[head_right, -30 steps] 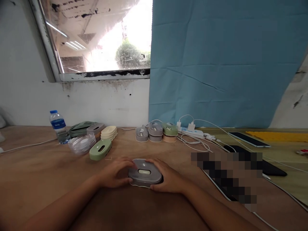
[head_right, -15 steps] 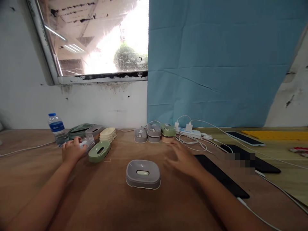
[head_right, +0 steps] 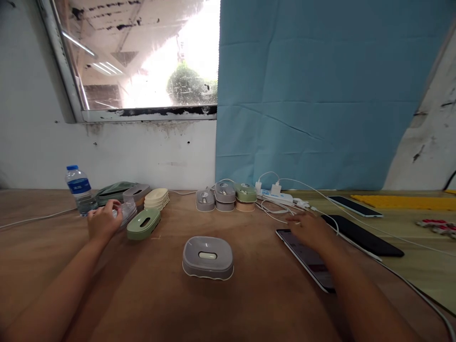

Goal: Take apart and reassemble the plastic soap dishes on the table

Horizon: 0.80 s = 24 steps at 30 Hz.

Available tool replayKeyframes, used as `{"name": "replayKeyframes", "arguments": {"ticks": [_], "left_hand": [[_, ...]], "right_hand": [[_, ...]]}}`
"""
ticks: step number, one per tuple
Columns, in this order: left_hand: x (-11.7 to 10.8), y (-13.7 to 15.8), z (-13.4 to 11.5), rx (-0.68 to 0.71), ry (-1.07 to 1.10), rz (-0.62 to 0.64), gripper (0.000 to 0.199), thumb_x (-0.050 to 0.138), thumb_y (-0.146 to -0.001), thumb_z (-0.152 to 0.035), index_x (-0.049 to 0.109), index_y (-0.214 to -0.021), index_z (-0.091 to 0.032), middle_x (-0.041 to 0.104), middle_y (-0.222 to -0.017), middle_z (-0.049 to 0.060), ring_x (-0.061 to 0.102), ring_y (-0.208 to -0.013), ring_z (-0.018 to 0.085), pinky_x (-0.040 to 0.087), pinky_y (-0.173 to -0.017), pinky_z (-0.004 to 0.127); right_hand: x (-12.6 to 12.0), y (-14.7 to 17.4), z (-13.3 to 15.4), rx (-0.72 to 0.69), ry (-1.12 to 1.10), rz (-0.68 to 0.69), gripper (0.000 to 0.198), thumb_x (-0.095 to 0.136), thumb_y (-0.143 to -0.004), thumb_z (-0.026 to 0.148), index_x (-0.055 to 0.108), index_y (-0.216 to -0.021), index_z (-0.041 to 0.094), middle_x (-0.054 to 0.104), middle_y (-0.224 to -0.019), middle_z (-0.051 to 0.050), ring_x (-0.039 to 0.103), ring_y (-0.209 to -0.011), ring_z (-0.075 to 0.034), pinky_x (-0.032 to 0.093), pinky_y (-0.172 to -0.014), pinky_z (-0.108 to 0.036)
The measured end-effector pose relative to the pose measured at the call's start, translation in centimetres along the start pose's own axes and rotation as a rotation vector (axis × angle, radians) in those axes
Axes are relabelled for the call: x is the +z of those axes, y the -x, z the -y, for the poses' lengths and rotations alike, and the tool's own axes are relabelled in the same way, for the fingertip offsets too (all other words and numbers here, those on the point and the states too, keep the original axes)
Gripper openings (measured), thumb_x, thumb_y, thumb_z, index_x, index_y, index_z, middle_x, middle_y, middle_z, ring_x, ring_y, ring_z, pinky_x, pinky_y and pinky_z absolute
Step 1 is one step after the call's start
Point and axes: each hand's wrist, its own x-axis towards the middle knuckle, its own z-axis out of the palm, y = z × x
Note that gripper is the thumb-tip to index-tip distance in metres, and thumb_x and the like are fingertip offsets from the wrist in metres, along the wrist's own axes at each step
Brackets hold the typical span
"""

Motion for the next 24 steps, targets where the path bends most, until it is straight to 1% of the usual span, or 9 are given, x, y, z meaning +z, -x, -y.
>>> {"name": "replayKeyframes", "arguments": {"ticks": [3, 5, 6, 8, 11, 14, 16, 19, 24], "left_hand": [[-0.3, -0.2, -0.9, -0.059, 0.364, -0.163, 0.017, 0.046, -0.077, -0.030, 0.050, -0.087, -0.017, 0.061, -0.079, 0.006, 0.058, -0.079, 0.022, 0.035, -0.081, 0.039], [-0.7, -0.2, -2.2, -0.121, 0.777, -0.253, 0.019, 0.051, -0.075, -0.033, 0.046, -0.086, -0.018, 0.059, -0.081, 0.004, 0.059, -0.079, 0.020, 0.040, -0.078, 0.035], [-1.0, -0.2, -3.1, -0.166, 1.011, -0.258, 0.022, 0.053, -0.074, -0.034, 0.044, -0.087, -0.019, 0.058, -0.081, 0.003, 0.060, -0.077, 0.018, 0.043, -0.075, 0.033], [-1.8, 0.3, -5.1, -0.278, 1.454, -0.158, 0.028, 0.058, -0.071, -0.034, 0.041, -0.089, -0.022, 0.057, -0.081, 0.000, 0.061, -0.069, 0.015, 0.046, -0.066, 0.028], [-3.0, 1.8, -8.3, -0.425, 1.874, 0.186, 0.033, 0.063, -0.067, -0.034, 0.040, -0.088, -0.024, 0.058, -0.079, -0.003, 0.062, -0.058, 0.012, 0.046, -0.052, 0.022], [-4.0, 4.1, -11.0, -0.471, 2.032, 0.506, 0.031, 0.065, -0.067, -0.032, 0.041, -0.083, -0.022, 0.057, -0.077, -0.005, 0.061, -0.053, 0.010, 0.046, -0.046, 0.019], [-4.5, 5.5, -12.3, -0.482, 2.066, 0.649, 0.030, 0.065, -0.068, -0.031, 0.041, -0.081, -0.021, 0.057, -0.077, -0.005, 0.061, -0.053, 0.010, 0.045, -0.044, 0.018], [-4.9, 6.9, -13.3, -0.519, 2.086, 0.789, 0.029, 0.065, -0.069, -0.030, 0.041, -0.083, -0.021, 0.056, -0.075, -0.005, 0.063, -0.055, 0.011, 0.047, -0.045, 0.018], [-4.9, 7.9, -13.6, -0.508, 2.157, 0.916, 0.026, 0.063, -0.071, -0.026, 0.040, -0.082, -0.020, 0.053, -0.070, -0.007, 0.065, -0.063, 0.015, 0.051, -0.053, 0.023]], "right_hand": [[-0.5, -0.1, 2.8, -0.058, -0.084, 0.045, 0.027, 0.044, -0.076, 0.024, 0.069, -0.086, 0.018, 0.060, -0.097, -0.013, 0.058, -0.091, -0.026, 0.043, -0.079, -0.037], [-0.4, 0.4, 5.2, -0.134, -0.192, 0.033, 0.032, 0.045, -0.074, 0.022, 0.061, -0.102, 0.019, 0.056, -0.104, -0.012, 0.054, -0.097, -0.026, 0.042, -0.083, -0.039], [-0.1, 0.9, 6.6, -0.183, -0.254, 0.013, 0.037, 0.046, -0.073, 0.021, 0.055, -0.109, 0.020, 0.054, -0.108, -0.011, 0.052, -0.102, -0.026, 0.041, -0.087, -0.041], [0.4, 2.0, 9.2, -0.257, -0.366, 0.019, 0.041, 0.047, -0.073, 0.020, 0.049, -0.113, 0.023, 0.053, -0.110, -0.008, 0.050, -0.104, -0.026, 0.041, -0.088, -0.043], [0.6, 3.8, 12.8, -0.361, -0.514, 0.073, 0.045, 0.047, -0.075, 0.018, 0.042, -0.118, 0.026, 0.050, -0.115, -0.006, 0.048, -0.107, -0.022, 0.040, -0.091, -0.041], [0.2, 5.5, 15.3, -0.395, -0.590, 0.122, 0.053, 0.049, -0.075, 0.020, 0.032, -0.126, 0.027, 0.045, -0.123, -0.006, 0.047, -0.108, -0.023, 0.040, -0.091, -0.041], [-0.2, 6.4, 16.2, -0.418, -0.625, 0.139, 0.059, 0.052, -0.075, 0.024, 0.027, -0.128, 0.026, 0.043, -0.125, -0.008, 0.046, -0.109, -0.024, 0.041, -0.090, -0.041], [-0.3, 7.0, 16.5, -0.429, -0.674, 0.130, 0.068, 0.055, -0.074, 0.028, 0.020, -0.132, 0.023, 0.045, -0.122, -0.011, 0.047, -0.108, -0.024, 0.042, -0.090, -0.039], [0.3, 6.9, 16.1, -0.395, -0.712, 0.130, 0.071, 0.056, -0.074, 0.033, 0.018, -0.133, 0.023, 0.044, -0.124, -0.011, 0.045, -0.110, -0.025, 0.040, -0.092, -0.040]]}}
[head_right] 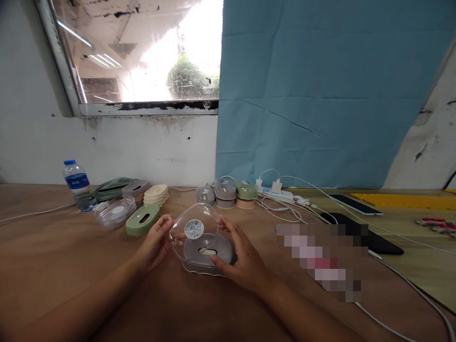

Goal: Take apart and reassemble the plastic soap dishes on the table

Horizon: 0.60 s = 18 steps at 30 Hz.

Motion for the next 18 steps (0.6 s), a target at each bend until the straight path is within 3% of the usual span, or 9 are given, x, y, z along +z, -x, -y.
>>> {"name": "replayKeyframes", "arguments": {"ticks": [6, 8, 12, 15, 18], "left_hand": [[0.0, 0.7, 0.4, -0.244, 0.010, 0.366, 0.044, 0.066, -0.065, -0.008, 0.043, -0.100, -0.021, 0.058, -0.095, 0.001, 0.064, -0.083, 0.023, 0.051, -0.074, 0.035], [0.0, 0.9, 0.6, -0.280, 0.019, 0.444, 0.052, 0.066, -0.063, -0.004, 0.043, -0.106, -0.021, 0.060, -0.091, 0.001, 0.063, -0.086, 0.024, 0.050, -0.076, 0.038], [-0.3, 0.9, 0.9, -0.263, 0.016, 0.492, 0.061, 0.067, -0.058, 0.001, 0.043, -0.110, -0.021, 0.062, -0.068, -0.003, 0.062, -0.089, 0.024, 0.049, -0.080, 0.039], [-0.4, 0.9, 1.1, -0.236, 0.004, 0.488, 0.064, 0.069, -0.054, 0.005, 0.045, -0.109, -0.019, 0.063, -0.062, -0.004, 0.063, -0.088, 0.022, 0.048, -0.082, 0.036], [-0.3, 1.0, 1.3, -0.218, 0.020, 0.461, 0.060, 0.069, -0.053, 0.006, 0.048, -0.103, -0.019, 0.064, -0.060, -0.005, 0.063, -0.088, 0.020, 0.049, -0.082, 0.032]], "right_hand": [[0.4, 0.2, 0.2, 0.032, -0.101, 0.036, 0.092, 0.061, -0.069, 0.040, 0.002, -0.137, 0.022, 0.036, -0.128, -0.012, 0.043, -0.110, -0.028, 0.039, -0.091, -0.042], [0.5, 0.3, 0.4, 0.046, -0.105, 0.047, 0.092, 0.060, -0.070, 0.040, 0.000, -0.137, 0.023, 0.034, -0.130, -0.012, 0.041, -0.112, -0.028, 0.037, -0.092, -0.044], [0.6, 0.3, 1.0, 0.088, -0.065, 0.026, 0.082, 0.056, -0.074, 0.040, 0.004, -0.137, 0.025, 0.030, -0.132, -0.010, 0.039, -0.112, -0.027, 0.037, -0.092, -0.042], [1.0, 0.3, 1.6, 0.115, -0.104, -0.072, 0.067, 0.053, -0.076, 0.037, 0.019, -0.133, 0.025, 0.039, -0.121, -0.010, 0.047, -0.098, -0.023, 0.042, -0.085, -0.038], [1.3, 0.5, 2.2, 0.047, -0.116, -0.164, 0.056, 0.053, -0.076, 0.032, 0.028, -0.126, 0.025, 0.041, -0.110, -0.009, 0.048, -0.092, -0.022, 0.044, -0.081, -0.038]]}}
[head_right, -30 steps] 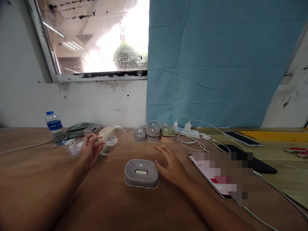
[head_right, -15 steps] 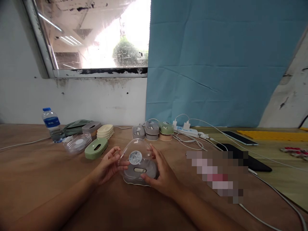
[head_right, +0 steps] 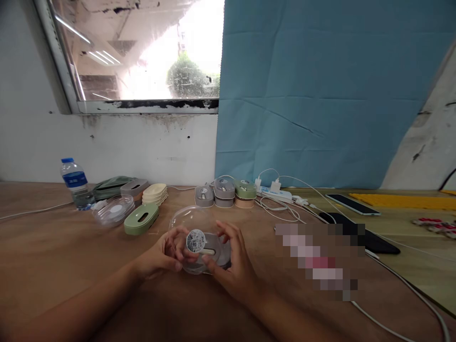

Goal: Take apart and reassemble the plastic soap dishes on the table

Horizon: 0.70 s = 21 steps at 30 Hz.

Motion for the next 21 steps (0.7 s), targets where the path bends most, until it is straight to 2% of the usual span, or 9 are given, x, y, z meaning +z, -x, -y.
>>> {"name": "replayKeyframes", "arguments": {"ticks": [2, 7, 13, 15, 17, 19, 21], "left_hand": [[0.2, 0.0, 0.2, 0.015, 0.015, -0.016, 0.056, 0.070, -0.053, 0.005, 0.049, -0.099, -0.019, 0.064, -0.059, -0.006, 0.062, -0.091, 0.020, 0.048, -0.083, 0.032], [0.7, -0.2, 0.9, 0.021, 0.019, -0.043, 0.050, 0.072, -0.051, 0.003, 0.051, -0.091, -0.018, 0.064, -0.059, -0.006, 0.062, -0.092, 0.020, 0.044, -0.090, 0.035], [0.3, -0.4, 1.1, 0.047, -0.101, 0.019, 0.052, 0.073, -0.053, -0.002, 0.051, -0.097, -0.020, 0.064, -0.061, -0.006, 0.064, -0.080, 0.017, 0.043, -0.088, 0.036], [-0.4, -0.2, 0.6, 0.053, -0.174, 0.009, 0.057, 0.074, -0.054, -0.007, 0.049, -0.103, -0.020, 0.067, -0.072, -0.001, 0.063, -0.084, 0.019, 0.044, -0.085, 0.036], [-1.3, -0.2, -0.2, 0.095, -0.215, -0.053, 0.062, 0.075, -0.055, -0.013, 0.046, -0.109, -0.021, 0.064, -0.093, 0.005, 0.059, -0.094, 0.022, 0.042, -0.086, 0.037], [-2.2, -0.2, -0.9, 0.177, -0.262, -0.141, 0.065, 0.076, -0.055, -0.017, 0.044, -0.112, -0.023, 0.054, -0.114, 0.009, 0.051, -0.106, 0.025, 0.038, -0.091, 0.039], [-3.1, -0.4, -1.4, 0.241, -0.343, -0.197, 0.065, 0.075, -0.056, -0.019, 0.043, -0.113, -0.024, 0.045, -0.125, 0.010, 0.044, -0.114, 0.026, 0.032, -0.097, 0.040]], "right_hand": [[0.1, 0.1, 0.3, -0.064, 0.025, 0.011, 0.062, 0.057, -0.072, 0.031, 0.026, -0.126, 0.025, 0.039, -0.112, -0.010, 0.047, -0.095, -0.024, 0.043, -0.083, -0.040], [0.3, 0.4, 0.7, -0.077, 0.109, 0.112, 0.102, 0.071, -0.054, 0.045, 0.011, -0.134, 0.024, 0.026, -0.129, -0.013, 0.036, -0.114, -0.035, 0.037, -0.092, -0.050], [0.3, 0.5, 0.9, -0.093, 0.129, 0.026, 0.090, 0.068, -0.061, 0.034, 0.014, -0.133, 0.025, 0.035, -0.128, -0.012, 0.040, -0.114, -0.032, 0.039, -0.092, -0.047], [-0.1, 0.2, 0.8, -0.128, 0.139, 0.029, 0.087, 0.066, -0.061, 0.030, 0.015, -0.132, 0.024, 0.036, -0.129, -0.012, 0.040, -0.114, -0.032, 0.038, -0.093, -0.047], [-0.7, -0.1, 0.3, -0.166, 0.137, 0.014, 0.087, 0.065, -0.059, 0.027, 0.016, -0.132, 0.022, 0.036, -0.129, -0.012, 0.039, -0.115, -0.031, 0.037, -0.094, -0.046], [-1.3, -0.6, -0.5, -0.182, 0.126, 0.036, 0.087, 0.064, -0.056, 0.026, 0.020, -0.131, 0.020, 0.036, -0.129, -0.012, 0.038, -0.117, -0.031, 0.035, -0.096, -0.045], [-1.7, -1.1, -1.6, -0.167, 0.114, 0.116, 0.083, 0.065, -0.054, 0.026, 0.026, -0.128, 0.021, 0.037, -0.129, -0.012, 0.037, -0.117, -0.031, 0.034, -0.097, -0.044]]}}
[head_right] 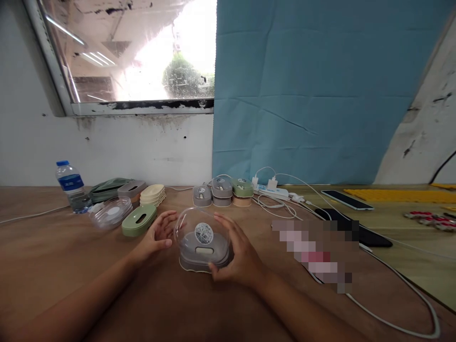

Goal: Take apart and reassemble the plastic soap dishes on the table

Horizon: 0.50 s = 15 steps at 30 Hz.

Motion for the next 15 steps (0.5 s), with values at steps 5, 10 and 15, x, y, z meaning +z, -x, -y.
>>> {"name": "replayKeyframes", "arguments": {"ticks": [5, 10, 15], "left_hand": [[-0.8, -0.3, 0.5, -0.091, -0.174, 0.032, 0.061, 0.071, -0.062, -0.017, 0.043, -0.116, -0.022, 0.047, -0.124, 0.012, 0.039, -0.119, 0.023, 0.024, -0.102, 0.041], [-0.5, 0.0, 1.1, -0.171, -0.266, 0.075, 0.056, 0.072, -0.060, -0.014, 0.047, -0.109, -0.020, 0.049, -0.122, 0.012, 0.042, -0.116, 0.022, 0.028, -0.100, 0.042], [-0.4, 0.1, 0.8, -0.168, -0.367, 0.121, 0.050, 0.070, -0.063, -0.017, 0.048, -0.107, -0.020, 0.048, -0.121, 0.011, 0.042, -0.116, 0.021, 0.029, -0.100, 0.042]], "right_hand": [[0.4, -0.3, -2.8, 0.069, -0.115, 0.248, 0.062, 0.064, -0.057, 0.029, 0.043, -0.116, 0.021, 0.046, -0.120, -0.010, 0.044, -0.111, -0.029, 0.036, -0.093, -0.041], [0.8, -0.1, -3.8, 0.074, -0.223, 0.371, 0.055, 0.056, -0.066, 0.028, 0.041, -0.118, 0.020, 0.045, -0.120, -0.010, 0.042, -0.112, -0.026, 0.035, -0.094, -0.040], [0.5, 0.1, -3.4, 0.101, -0.234, 0.458, 0.060, 0.056, -0.070, 0.030, 0.032, -0.124, 0.020, 0.035, -0.129, -0.011, 0.033, -0.121, -0.026, 0.031, -0.098, -0.041]]}}
